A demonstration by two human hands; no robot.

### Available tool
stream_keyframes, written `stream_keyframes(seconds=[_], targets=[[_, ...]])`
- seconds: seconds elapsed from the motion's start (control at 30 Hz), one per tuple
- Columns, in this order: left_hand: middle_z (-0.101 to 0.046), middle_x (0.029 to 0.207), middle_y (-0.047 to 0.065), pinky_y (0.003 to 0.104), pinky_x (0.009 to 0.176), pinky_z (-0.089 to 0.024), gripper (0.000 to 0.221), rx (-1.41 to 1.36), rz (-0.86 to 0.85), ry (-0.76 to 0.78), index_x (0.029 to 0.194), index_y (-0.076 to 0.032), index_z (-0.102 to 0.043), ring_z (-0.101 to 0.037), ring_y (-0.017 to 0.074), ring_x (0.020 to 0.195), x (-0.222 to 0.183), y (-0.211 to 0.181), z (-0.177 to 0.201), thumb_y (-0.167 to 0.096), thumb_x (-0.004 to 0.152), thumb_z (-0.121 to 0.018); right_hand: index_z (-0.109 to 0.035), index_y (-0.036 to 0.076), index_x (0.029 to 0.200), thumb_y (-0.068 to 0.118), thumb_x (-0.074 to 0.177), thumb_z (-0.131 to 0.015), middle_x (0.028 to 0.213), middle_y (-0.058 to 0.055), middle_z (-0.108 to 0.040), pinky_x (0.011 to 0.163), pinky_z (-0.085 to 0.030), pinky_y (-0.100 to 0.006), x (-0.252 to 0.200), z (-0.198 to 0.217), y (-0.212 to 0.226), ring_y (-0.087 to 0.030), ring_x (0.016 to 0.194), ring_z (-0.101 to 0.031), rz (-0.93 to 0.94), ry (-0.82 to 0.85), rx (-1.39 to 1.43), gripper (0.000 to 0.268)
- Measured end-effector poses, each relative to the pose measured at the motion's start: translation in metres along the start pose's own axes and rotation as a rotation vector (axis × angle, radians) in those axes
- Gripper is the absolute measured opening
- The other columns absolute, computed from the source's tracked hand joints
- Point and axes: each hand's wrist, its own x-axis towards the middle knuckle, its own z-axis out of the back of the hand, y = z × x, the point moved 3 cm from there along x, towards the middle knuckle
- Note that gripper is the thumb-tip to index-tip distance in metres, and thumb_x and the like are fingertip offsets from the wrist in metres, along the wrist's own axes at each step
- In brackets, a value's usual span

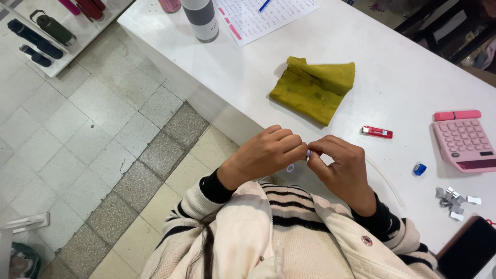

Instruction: The person stands at a display table fitting small plastic rings and caps onto the lids of children's water bottles and cups, working through the items one at a time. They then move to a counter, hold a clear plastic straw, and use a lighter to heat the straw end before pressing a small cap piece onto it.

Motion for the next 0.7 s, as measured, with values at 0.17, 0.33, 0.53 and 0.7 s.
stream_keyframes(seconds=[0.17,0.33,0.53,0.7], targets=[[-0.054,0.089,0.002,0.035,0.081,-0.049,0.014,-0.118,0.02,0.046,0.096,-0.009,-0.056,-0.059,0.0181,0.085,-0.001,0.005,-0.003,-0.017,0.096,-0.068,-0.076,0.004,0.087,0.003,0.081,-0.072,0.082,-0.007,-0.075,0.057,-0.052,-0.03,-0.003,-0.002,0.0,-0.018,0.064,-0.068,0.083,-0.019,-0.068,0.007],[-0.06,0.091,0.005,0.038,0.083,-0.05,0.015,-0.407,0.039,0.077,0.099,-0.007,-0.06,-0.062,0.0226,0.087,0.0,0.014,-0.001,-0.014,0.094,-0.072,-0.077,0.004,0.089,0.002,0.076,-0.074,0.083,-0.008,-0.075,0.057,-0.051,-0.031,-0.004,0.002,0.008,-0.02,0.063,-0.066,0.157,-0.016,-0.119,0.014],[-0.063,0.091,0.006,0.037,0.075,-0.049,0.016,-0.813,0.122,0.036,0.107,-0.005,-0.065,-0.061,0.0237,0.083,-0.005,0.027,-0.006,-0.012,0.095,-0.074,-0.075,0.005,0.091,-0.001,0.08,-0.072,0.087,-0.007,-0.074,0.065,-0.053,-0.031,-0.005,0.013,0.008,-0.018,0.074,-0.069,0.184,-0.116,-0.079,0.013],[-0.063,0.086,0.005,0.034,0.065,-0.046,0.015,-0.948,0.192,-0.04,0.106,-0.005,-0.066,-0.058,0.0189,0.073,-0.007,0.029,-0.014,-0.017,0.099,-0.072,-0.077,0.006,0.09,-0.003,0.08,-0.069,0.084,-0.007,-0.073,0.063,-0.052,-0.03,-0.006,0.02,-0.002,-0.016,0.073,-0.068,0.151,-0.123,-0.061,0.015]])
